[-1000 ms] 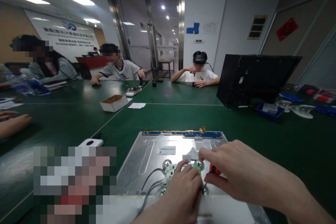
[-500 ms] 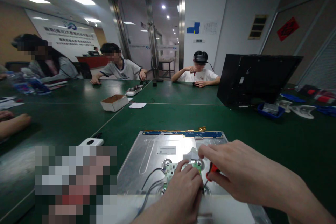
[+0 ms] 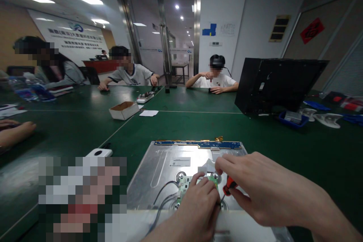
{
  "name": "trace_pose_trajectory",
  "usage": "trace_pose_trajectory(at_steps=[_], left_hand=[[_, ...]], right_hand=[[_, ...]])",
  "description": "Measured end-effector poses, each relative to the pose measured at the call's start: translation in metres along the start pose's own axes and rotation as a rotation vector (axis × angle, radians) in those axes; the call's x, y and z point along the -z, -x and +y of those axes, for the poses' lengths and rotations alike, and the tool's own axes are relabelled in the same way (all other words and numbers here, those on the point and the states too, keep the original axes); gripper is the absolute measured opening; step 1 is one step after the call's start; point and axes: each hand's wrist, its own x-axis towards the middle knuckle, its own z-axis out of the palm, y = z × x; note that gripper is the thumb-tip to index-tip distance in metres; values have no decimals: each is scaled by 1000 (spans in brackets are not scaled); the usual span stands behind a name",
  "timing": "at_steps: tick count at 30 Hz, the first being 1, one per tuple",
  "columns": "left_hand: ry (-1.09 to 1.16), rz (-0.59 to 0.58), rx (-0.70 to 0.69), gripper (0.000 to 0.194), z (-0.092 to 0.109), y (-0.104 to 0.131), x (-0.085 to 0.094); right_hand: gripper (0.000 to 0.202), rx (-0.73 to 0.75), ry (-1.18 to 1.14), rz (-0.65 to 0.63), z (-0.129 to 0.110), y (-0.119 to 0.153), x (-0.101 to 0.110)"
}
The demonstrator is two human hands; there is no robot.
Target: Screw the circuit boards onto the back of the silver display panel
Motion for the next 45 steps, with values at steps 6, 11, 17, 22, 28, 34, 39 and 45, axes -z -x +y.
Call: trace_pose_trajectory(at_steps=[6, 11, 17, 22, 28, 34, 39, 45], left_hand=[[16, 6, 18, 6, 0, 0, -2], [22, 14, 11, 9, -1, 1, -3], [24, -4, 1, 11, -3, 1, -3], [14, -10, 6, 5, -3, 0, -2], [34, -8, 5, 5, -1, 1, 0], [41, 7, 3, 14, -2, 1, -3], [12, -11, 17, 8, -2, -2, -2], [6, -6, 14, 8, 0, 1, -1]], right_hand=[[13, -37, 40, 23, 4, -3, -5], [13, -84, 9, 19, 5, -4, -7], [16, -12, -14, 25, 0, 0, -3], [20, 20, 6, 20, 0, 0, -2], [19, -89, -32, 6, 3, -5, -5], [19, -30, -13, 7, 3, -2, -3], [23, 17, -28, 0, -1, 0, 2], [19, -26, 2, 10, 3, -3, -3]])
